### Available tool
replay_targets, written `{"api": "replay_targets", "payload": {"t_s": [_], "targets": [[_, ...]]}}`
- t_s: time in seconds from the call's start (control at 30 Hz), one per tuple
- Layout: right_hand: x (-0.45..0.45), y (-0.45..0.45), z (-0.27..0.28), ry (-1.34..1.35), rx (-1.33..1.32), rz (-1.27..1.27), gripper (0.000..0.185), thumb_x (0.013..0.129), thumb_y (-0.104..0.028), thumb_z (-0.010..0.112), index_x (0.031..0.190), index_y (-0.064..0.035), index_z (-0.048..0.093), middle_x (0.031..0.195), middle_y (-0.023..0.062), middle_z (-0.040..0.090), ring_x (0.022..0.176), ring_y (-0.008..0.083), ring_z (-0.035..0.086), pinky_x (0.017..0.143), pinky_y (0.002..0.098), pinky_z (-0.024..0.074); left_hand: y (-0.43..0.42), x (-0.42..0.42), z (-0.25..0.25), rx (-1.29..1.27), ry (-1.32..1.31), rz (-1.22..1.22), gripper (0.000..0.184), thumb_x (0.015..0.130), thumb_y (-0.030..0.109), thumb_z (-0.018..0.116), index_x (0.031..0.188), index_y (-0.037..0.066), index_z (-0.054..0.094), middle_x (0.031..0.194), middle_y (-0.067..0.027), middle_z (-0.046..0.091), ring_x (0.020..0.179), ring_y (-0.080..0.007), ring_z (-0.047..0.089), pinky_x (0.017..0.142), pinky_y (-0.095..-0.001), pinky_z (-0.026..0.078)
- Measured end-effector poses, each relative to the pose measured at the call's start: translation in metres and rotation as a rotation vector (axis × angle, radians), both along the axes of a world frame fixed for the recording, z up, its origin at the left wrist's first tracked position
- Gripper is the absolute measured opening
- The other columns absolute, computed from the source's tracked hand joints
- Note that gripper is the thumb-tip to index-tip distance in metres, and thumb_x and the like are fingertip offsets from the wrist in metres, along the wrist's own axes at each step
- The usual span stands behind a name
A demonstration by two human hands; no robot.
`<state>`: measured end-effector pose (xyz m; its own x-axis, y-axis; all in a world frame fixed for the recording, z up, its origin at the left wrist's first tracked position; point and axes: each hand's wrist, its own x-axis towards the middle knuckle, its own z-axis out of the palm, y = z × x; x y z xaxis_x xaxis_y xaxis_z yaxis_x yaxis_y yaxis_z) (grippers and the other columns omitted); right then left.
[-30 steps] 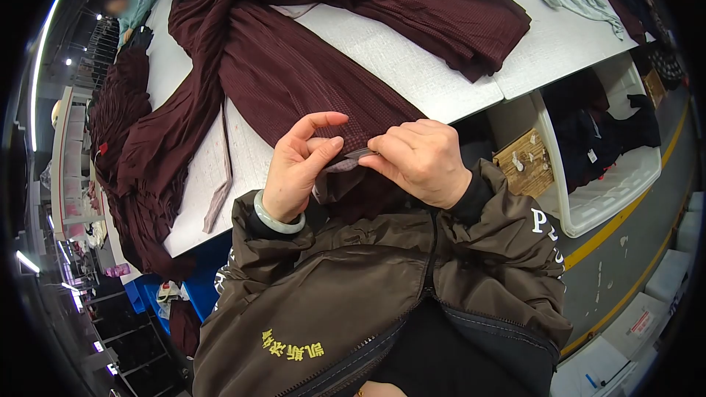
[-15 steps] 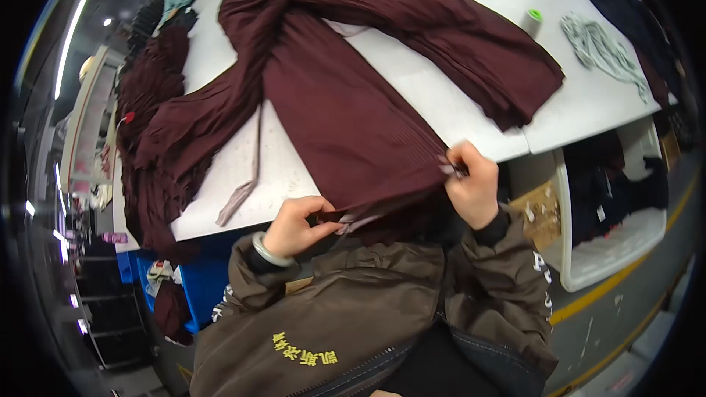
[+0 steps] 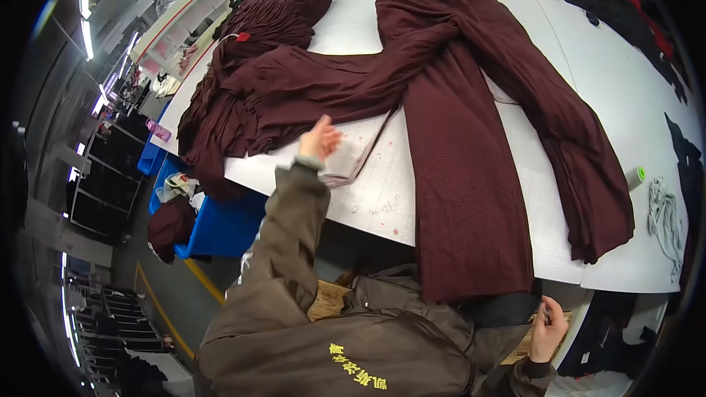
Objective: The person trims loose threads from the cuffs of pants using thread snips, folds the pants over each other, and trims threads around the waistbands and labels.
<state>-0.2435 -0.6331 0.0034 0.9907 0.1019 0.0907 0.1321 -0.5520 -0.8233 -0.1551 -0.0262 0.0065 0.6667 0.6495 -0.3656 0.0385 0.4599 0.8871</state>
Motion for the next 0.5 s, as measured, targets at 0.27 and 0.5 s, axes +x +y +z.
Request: {"api": "replay_targets", "payload": {"t_s": [0.27, 0.5], "targets": [[0.013, 0.053, 0.038, 0.034, 0.201, 0.014, 0.016, 0.087, -0.004, 0.058, 0.100, 0.0039, 0.064, 0.073, 0.0006, 0.059, 0.059, 0.0052, 0.041, 0.054, 0.0180, 0.0328, 0.024, 0.045, -0.019, 0.470, -0.105, 0.303, 0.034, 0.081, 0.029, 0.062, 0.074, -0.004, 0.058, 0.062, -0.0069, 0.058, 0.045, -0.0132, 0.040, 0.043, -0.0260, 0.035], [0.052, 0.099, 0.029, 0.563, 1.194, -0.081, 0.030, 0.098, -0.024, 0.046, 0.113, 0.0000, 0.059, 0.072, 0.0061, 0.061, 0.042, 0.0053, 0.026, 0.043, 0.0192, 0.0228, -0.237, -0.049, 0.016, 1.096, -0.795, -0.799, 0.017, 0.064, -0.002, 0.067, 0.073, 0.005, 0.053, 0.078, -0.0059, 0.059, 0.066, -0.0201, 0.050, 0.060, -0.0280, 0.042]]}}
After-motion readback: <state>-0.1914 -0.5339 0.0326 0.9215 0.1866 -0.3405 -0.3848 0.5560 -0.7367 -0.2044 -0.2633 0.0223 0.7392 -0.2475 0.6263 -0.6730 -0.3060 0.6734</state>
